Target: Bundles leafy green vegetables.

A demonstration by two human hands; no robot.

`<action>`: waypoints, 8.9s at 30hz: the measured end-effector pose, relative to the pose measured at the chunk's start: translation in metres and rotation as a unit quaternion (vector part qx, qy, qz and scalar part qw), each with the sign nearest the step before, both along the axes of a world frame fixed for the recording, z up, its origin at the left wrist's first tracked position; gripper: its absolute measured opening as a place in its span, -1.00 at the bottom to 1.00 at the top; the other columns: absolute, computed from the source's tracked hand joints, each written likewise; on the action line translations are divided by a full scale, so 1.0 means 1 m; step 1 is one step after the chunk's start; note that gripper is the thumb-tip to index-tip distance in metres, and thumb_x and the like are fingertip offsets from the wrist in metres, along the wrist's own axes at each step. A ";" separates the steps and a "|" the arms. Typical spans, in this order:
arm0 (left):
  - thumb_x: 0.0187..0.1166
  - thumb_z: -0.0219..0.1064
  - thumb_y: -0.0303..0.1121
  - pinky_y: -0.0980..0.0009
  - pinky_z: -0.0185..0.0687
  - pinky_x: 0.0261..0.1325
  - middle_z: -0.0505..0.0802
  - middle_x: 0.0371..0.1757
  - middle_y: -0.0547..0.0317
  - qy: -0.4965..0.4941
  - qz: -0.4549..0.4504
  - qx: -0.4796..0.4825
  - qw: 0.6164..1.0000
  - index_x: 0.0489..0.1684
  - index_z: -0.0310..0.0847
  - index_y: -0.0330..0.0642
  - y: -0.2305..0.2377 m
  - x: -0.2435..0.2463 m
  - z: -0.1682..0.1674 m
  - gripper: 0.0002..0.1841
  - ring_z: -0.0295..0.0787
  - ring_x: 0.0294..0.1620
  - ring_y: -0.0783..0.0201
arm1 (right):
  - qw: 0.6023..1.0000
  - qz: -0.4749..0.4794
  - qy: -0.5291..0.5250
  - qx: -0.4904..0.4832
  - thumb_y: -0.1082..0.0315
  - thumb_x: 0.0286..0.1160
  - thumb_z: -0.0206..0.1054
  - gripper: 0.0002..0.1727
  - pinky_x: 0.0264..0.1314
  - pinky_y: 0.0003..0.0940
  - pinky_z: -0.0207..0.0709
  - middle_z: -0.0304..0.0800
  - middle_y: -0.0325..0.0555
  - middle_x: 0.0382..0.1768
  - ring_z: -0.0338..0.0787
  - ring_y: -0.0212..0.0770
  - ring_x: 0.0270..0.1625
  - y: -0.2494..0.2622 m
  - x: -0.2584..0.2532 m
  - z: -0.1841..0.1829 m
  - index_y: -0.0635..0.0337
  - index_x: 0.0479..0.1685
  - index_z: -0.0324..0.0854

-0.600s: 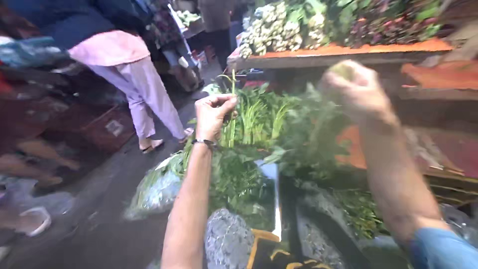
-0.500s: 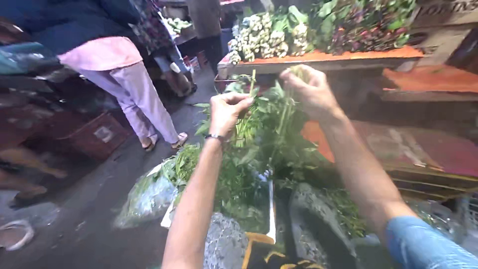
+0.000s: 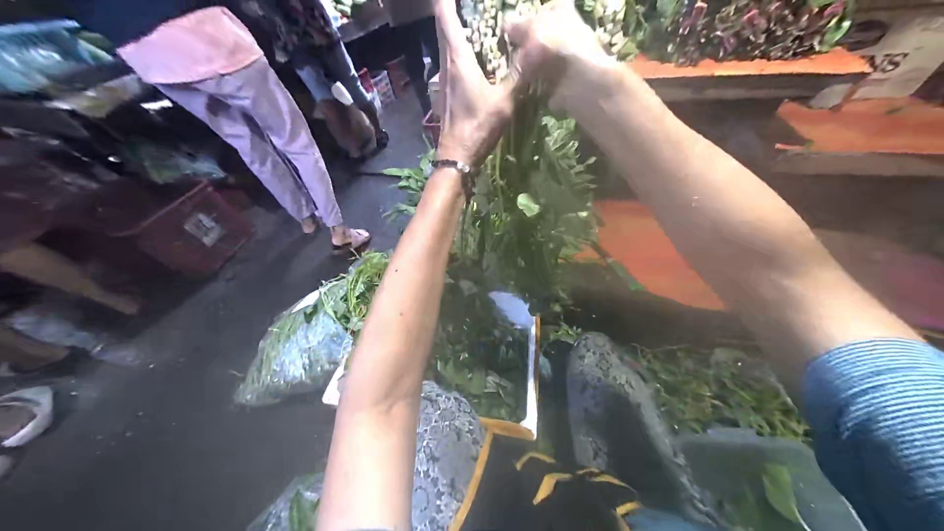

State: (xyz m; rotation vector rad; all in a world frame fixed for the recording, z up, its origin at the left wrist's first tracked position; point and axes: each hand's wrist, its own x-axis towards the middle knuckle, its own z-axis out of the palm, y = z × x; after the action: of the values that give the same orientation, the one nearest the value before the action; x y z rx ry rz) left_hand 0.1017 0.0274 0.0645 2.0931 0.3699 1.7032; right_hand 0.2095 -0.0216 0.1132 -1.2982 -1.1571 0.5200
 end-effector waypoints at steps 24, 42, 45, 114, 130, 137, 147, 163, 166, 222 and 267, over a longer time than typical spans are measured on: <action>0.14 0.59 -0.60 0.45 0.79 0.02 0.84 -0.16 0.17 0.100 -0.140 -0.326 0.930 0.04 0.58 -0.33 -0.043 -0.020 -0.108 -0.55 0.83 -0.14 0.46 | 0.980 0.054 -0.187 -0.048 0.23 0.74 0.16 -0.64 0.56 0.28 0.24 0.45 0.05 0.56 0.36 0.13 0.63 -0.026 -0.006 -0.099 0.14 0.37 0.62; 0.37 0.48 -0.42 0.41 0.79 -0.04 0.85 -0.38 0.22 -0.195 -0.621 -0.324 0.686 -0.05 0.73 -0.30 0.041 -0.183 -0.148 -0.76 0.84 -0.33 0.33 | 0.943 -0.183 -0.129 -0.244 0.24 0.72 0.21 -0.59 0.38 0.44 0.47 0.68 0.46 0.28 0.68 0.41 0.35 -0.020 0.229 -0.345 0.35 0.33 0.64; 0.54 0.37 -0.26 0.27 0.73 0.23 0.86 -0.19 0.20 -0.194 -0.545 -0.329 0.746 0.10 0.71 -0.23 0.041 -0.212 -0.162 -0.71 0.85 -0.10 0.26 | 0.895 -0.174 -0.236 -0.336 0.18 0.68 0.31 -0.49 0.44 0.64 0.25 0.43 0.56 0.53 0.32 0.63 0.61 -0.032 0.222 -0.403 0.23 0.53 0.57; 0.60 0.26 -0.53 -0.23 0.59 0.14 0.85 -0.14 -0.30 0.613 -0.242 0.005 0.752 0.17 0.58 -0.43 -0.211 0.197 -0.306 -0.75 0.85 -0.04 -0.29 | 0.838 -0.249 0.325 -0.361 0.05 0.95 -0.23 -0.55 -0.59 -0.61 0.34 0.53 -0.25 -0.50 0.40 -0.45 -0.64 -0.333 0.186 -0.406 0.13 0.22 0.49; 0.54 0.21 -0.52 -0.31 0.59 0.06 0.75 -0.01 -0.67 0.441 0.173 -0.030 0.880 0.28 0.42 -0.75 -0.141 0.011 -0.134 -0.56 0.75 -0.01 -0.54 | 0.921 -0.136 -0.189 -0.311 0.12 0.67 0.35 -0.45 0.62 0.32 0.33 0.62 0.21 0.51 0.56 0.26 0.57 -0.189 0.299 -0.350 0.11 0.60 0.55; 0.53 0.26 -0.50 -0.36 0.62 0.02 0.79 -0.08 -0.61 0.471 0.204 -0.065 0.856 0.27 0.46 -0.72 -0.145 0.004 -0.150 -0.57 0.79 -0.06 -0.53 | 0.793 -0.560 0.047 -0.236 0.26 0.56 0.33 -0.48 0.61 0.23 0.39 0.51 0.40 0.52 0.51 0.30 0.59 -0.176 0.429 -0.366 0.38 0.44 0.55; 0.43 0.30 -0.53 -0.37 0.64 -0.12 0.80 -0.25 -0.52 0.455 0.159 -0.069 0.874 0.21 0.51 -0.65 -0.142 0.008 -0.188 -0.59 0.79 -0.21 -0.53 | 0.865 -0.472 0.045 -0.165 0.29 0.51 0.48 -0.69 0.45 0.25 0.48 0.81 0.33 0.13 0.74 0.26 0.29 -0.197 0.450 -0.337 0.36 0.06 0.80; 0.74 0.27 -0.25 -0.10 0.56 0.40 0.80 0.16 -0.40 0.455 -0.073 -0.289 0.839 0.48 0.47 -0.50 -0.117 0.024 -0.201 -0.50 0.79 0.23 -0.20 | 0.968 -0.039 -0.046 -0.244 0.71 0.47 0.27 -0.67 0.00 -0.20 0.69 0.71 0.16 -0.15 0.74 -0.16 -0.18 -0.149 0.333 -0.277 0.52 0.21 0.49; 0.77 0.24 -0.22 -0.04 0.50 0.51 0.77 0.29 -0.36 0.457 -0.109 -0.307 0.828 0.57 0.44 -0.44 -0.106 0.020 -0.208 -0.47 0.74 0.34 -0.14 | 0.974 0.004 0.010 -0.227 0.72 0.49 0.19 -0.70 -0.05 -0.29 0.67 0.69 -0.02 -0.25 0.68 -0.29 -0.28 -0.129 0.277 -0.271 0.44 0.18 0.52; 0.28 0.45 -0.65 -0.02 0.78 -0.01 0.79 0.16 -0.31 0.316 0.074 -0.124 0.938 -0.18 0.78 -0.51 -0.133 -0.008 -0.324 -0.81 0.88 -0.12 -0.17 | 0.939 -0.003 -0.039 -0.343 0.43 0.57 0.38 -0.74 0.06 -0.20 0.81 0.86 0.07 0.00 0.90 -0.18 -0.08 -0.137 -0.007 -0.291 0.36 0.15 0.75; 0.66 0.29 -0.22 -0.12 0.42 0.49 0.91 -0.09 -0.25 0.254 0.125 -0.407 0.868 0.11 0.77 -0.43 -0.088 -0.044 -0.303 -0.61 0.84 0.11 -0.19 | 0.991 -0.047 0.091 -0.087 0.46 0.50 0.30 -0.36 0.49 -0.38 0.58 0.60 0.17 0.51 0.66 -0.26 0.49 -0.112 -0.069 -0.334 0.53 0.61 0.34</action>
State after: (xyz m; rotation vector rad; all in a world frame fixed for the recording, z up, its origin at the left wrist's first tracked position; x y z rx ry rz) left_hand 0.0573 -0.0604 -0.2383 1.8083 1.3072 0.7993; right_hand 0.1402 -0.1333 -0.2212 -1.4153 -0.9108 0.6665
